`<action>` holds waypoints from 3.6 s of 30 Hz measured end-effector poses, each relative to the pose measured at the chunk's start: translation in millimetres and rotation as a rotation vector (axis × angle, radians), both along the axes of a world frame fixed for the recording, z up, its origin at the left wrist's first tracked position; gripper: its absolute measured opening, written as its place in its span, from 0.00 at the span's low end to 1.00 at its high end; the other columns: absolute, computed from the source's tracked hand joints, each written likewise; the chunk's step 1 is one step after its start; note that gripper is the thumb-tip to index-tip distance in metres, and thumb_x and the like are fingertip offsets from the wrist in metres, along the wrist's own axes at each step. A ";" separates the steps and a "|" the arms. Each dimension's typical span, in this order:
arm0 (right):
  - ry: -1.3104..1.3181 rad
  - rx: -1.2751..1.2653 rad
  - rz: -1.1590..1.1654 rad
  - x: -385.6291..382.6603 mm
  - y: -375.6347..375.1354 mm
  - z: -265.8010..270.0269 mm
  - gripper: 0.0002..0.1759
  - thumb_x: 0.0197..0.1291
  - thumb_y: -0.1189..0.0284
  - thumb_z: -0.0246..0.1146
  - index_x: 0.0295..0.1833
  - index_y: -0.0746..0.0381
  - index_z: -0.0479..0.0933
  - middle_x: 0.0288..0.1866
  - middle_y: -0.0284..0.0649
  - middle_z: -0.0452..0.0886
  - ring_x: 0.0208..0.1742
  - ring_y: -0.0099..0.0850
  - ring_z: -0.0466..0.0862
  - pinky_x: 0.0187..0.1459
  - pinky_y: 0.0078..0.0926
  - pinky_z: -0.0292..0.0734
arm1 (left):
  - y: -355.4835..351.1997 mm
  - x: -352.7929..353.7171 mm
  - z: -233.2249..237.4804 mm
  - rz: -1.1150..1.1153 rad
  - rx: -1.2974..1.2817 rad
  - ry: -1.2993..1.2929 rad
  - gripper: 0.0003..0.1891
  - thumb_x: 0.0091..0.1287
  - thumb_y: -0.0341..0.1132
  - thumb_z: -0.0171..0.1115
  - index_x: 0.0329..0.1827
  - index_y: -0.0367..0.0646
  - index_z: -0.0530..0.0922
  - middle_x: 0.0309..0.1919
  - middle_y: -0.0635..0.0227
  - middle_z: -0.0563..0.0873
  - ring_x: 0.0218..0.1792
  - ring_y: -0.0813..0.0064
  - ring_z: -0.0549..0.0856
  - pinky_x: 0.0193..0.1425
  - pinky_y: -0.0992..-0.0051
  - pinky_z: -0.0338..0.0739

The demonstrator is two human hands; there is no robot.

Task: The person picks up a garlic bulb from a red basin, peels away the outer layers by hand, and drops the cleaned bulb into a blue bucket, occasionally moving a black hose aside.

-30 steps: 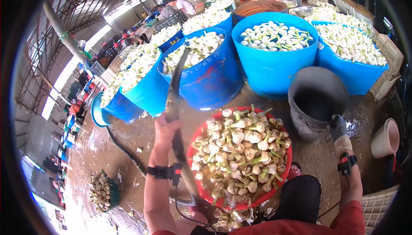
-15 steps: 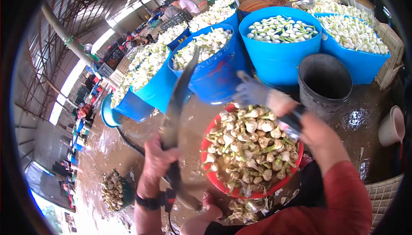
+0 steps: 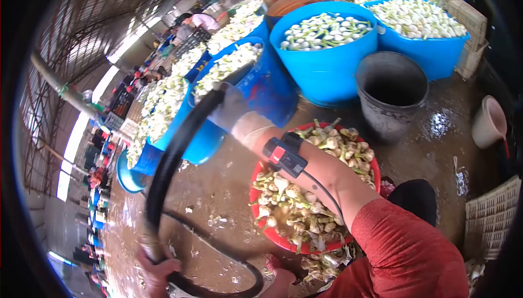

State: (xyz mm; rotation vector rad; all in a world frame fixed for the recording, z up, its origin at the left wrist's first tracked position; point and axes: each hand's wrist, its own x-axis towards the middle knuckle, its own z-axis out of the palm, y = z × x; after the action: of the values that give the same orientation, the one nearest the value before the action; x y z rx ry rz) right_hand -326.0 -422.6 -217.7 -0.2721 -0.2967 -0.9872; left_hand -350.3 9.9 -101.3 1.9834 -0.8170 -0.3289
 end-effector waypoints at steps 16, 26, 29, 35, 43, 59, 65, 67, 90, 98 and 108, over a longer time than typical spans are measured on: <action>0.010 0.289 -0.010 -149.0 95.2 108.9 0.06 0.53 0.67 0.64 0.33 0.54 0.73 0.27 0.31 0.73 0.26 0.26 0.71 0.35 0.36 0.73 | -22.0 112.0 65.3 0.149 -0.013 -0.700 0.34 0.45 0.25 0.56 0.62 0.34 0.67 0.29 0.66 0.76 0.21 0.79 0.75 0.23 0.77 0.70; 1.921 -0.554 -1.160 -266.4 -75.4 -57.2 0.21 0.58 0.65 0.65 0.51 0.63 0.67 0.50 0.49 0.79 0.50 0.33 0.79 0.58 0.24 0.72 | -235.1 13.4 -26.3 -0.340 0.116 -0.824 0.31 0.45 0.32 0.65 0.59 0.50 0.74 0.27 0.58 0.82 0.26 0.64 0.82 0.34 0.67 0.76; 1.196 0.114 -0.708 -289.5 -110.3 -68.6 0.22 0.60 0.65 0.62 0.54 0.65 0.66 0.53 0.52 0.76 0.55 0.41 0.76 0.59 0.37 0.71 | -307.8 1.3 -71.6 -0.368 0.195 -0.912 0.30 0.47 0.34 0.64 0.59 0.52 0.72 0.32 0.54 0.84 0.35 0.52 0.84 0.41 0.58 0.78; 0.652 0.494 -0.252 -308.1 -141.0 -103.5 0.13 0.65 0.68 0.56 0.52 0.60 0.70 0.52 0.51 0.76 0.53 0.47 0.77 0.55 0.52 0.74 | -423.1 -1.4 -156.5 -0.358 0.186 -0.878 0.31 0.48 0.35 0.65 0.60 0.52 0.68 0.38 0.53 0.85 0.42 0.51 0.84 0.47 0.58 0.78; 1.433 -1.662 -0.608 -252.2 -45.0 -224.3 0.29 0.44 0.68 0.69 0.57 0.52 0.75 0.49 0.41 0.80 0.50 0.39 0.80 0.50 0.36 0.76 | -442.2 25.1 -216.4 -0.391 0.304 -0.637 0.41 0.44 0.36 0.69 0.66 0.50 0.61 0.51 0.49 0.80 0.53 0.50 0.79 0.57 0.61 0.74; 1.308 -1.029 -0.370 -251.6 80.7 -204.3 0.26 0.55 0.76 0.66 0.61 0.60 0.70 0.42 0.41 0.81 0.38 0.30 0.79 0.43 0.27 0.76 | -237.7 -22.3 -290.1 -0.164 -0.234 -0.860 0.35 0.51 0.38 0.72 0.61 0.37 0.67 0.57 0.48 0.72 0.60 0.47 0.69 0.65 0.54 0.63; 1.086 -0.591 -0.158 -269.1 146.4 -177.0 0.21 0.62 0.80 0.57 0.61 0.66 0.69 0.42 0.43 0.81 0.39 0.25 0.79 0.43 0.24 0.77 | -175.1 -118.8 -279.3 -0.264 -0.222 0.318 0.33 0.61 0.35 0.66 0.68 0.39 0.63 0.53 0.62 0.77 0.54 0.70 0.76 0.58 0.69 0.71; 1.161 -0.877 -0.392 -274.5 162.6 -176.1 0.19 0.62 0.79 0.57 0.59 0.69 0.71 0.44 0.49 0.82 0.42 0.31 0.82 0.43 0.26 0.77 | -157.3 -146.3 -261.6 -0.328 -0.142 0.341 0.31 0.63 0.28 0.62 0.69 0.38 0.62 0.45 0.70 0.81 0.45 0.78 0.79 0.49 0.77 0.76; 1.204 -1.447 -0.790 -304.0 277.7 -151.8 0.10 0.44 0.84 0.60 0.33 0.60 0.75 0.23 0.40 0.75 0.24 0.39 0.78 0.27 0.31 0.73 | -21.5 -185.3 -264.3 -0.089 -0.395 0.455 0.21 0.58 0.27 0.65 0.55 0.33 0.74 0.32 0.68 0.83 0.28 0.83 0.81 0.31 0.84 0.76; 1.236 -1.158 -0.370 -310.1 271.2 -157.9 0.08 0.49 0.75 0.67 0.36 0.62 0.76 0.28 0.43 0.79 0.28 0.41 0.81 0.32 0.33 0.76 | -21.3 -182.1 -271.5 -0.014 -0.451 0.752 0.24 0.57 0.27 0.65 0.59 0.33 0.72 0.32 0.67 0.84 0.27 0.82 0.81 0.31 0.82 0.77; 1.310 -1.251 -0.527 -297.7 272.5 -191.7 0.04 0.48 0.79 0.61 0.32 0.63 0.76 0.26 0.46 0.78 0.29 0.45 0.80 0.30 0.36 0.74 | -21.1 -183.8 -284.6 -0.036 -0.316 0.594 0.24 0.55 0.22 0.65 0.57 0.31 0.74 0.33 0.65 0.84 0.27 0.83 0.81 0.30 0.82 0.76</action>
State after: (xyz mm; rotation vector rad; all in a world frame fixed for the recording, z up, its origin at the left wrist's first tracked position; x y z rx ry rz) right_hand -623.7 -150.2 -409.4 -2.1035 0.4481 -0.8113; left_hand -534.0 -11.2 -385.9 1.4602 -0.4820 -0.7212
